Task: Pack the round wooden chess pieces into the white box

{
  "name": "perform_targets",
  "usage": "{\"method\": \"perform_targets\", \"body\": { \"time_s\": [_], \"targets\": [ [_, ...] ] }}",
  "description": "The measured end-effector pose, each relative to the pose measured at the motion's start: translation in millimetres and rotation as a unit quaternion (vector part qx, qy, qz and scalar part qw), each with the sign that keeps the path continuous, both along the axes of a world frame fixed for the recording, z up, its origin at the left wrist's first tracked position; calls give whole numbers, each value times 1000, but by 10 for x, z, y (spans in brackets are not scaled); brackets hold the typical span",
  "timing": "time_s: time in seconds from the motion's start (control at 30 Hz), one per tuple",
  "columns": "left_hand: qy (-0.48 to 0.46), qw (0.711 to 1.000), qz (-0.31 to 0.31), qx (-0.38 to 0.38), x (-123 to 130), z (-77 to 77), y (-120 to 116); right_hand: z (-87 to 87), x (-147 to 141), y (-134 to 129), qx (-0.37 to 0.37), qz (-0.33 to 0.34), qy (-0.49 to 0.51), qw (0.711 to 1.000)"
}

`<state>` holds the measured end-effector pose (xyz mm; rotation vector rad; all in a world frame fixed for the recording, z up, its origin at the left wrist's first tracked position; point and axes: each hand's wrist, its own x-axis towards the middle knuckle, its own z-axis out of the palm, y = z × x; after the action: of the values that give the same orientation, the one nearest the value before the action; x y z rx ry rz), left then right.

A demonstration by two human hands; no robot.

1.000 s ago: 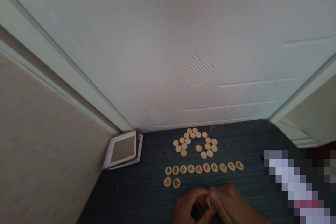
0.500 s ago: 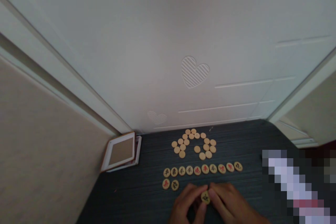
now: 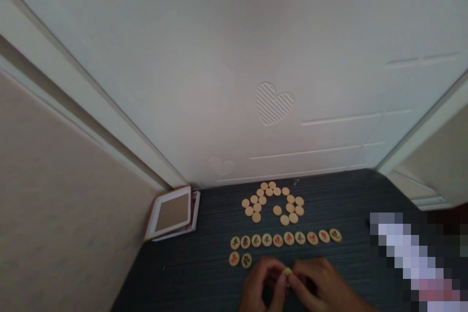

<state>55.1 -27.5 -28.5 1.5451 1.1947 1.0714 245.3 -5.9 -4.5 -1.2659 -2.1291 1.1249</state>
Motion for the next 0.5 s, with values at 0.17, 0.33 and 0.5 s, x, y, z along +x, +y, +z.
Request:
{"method": "perform_targets", "body": {
  "time_s": [0.17, 0.33, 0.5],
  "targets": [
    [80, 993, -47, 77, -44, 84, 63, -6, -2, 12, -40, -38, 54, 997],
    [95, 992, 31, 82, 42, 23, 7, -84, 5, 6, -7, -41, 52, 998],
    [132, 977, 52, 158, 88, -56, -84, -77, -3, 2, 51, -16, -4, 999]
  ]
}}
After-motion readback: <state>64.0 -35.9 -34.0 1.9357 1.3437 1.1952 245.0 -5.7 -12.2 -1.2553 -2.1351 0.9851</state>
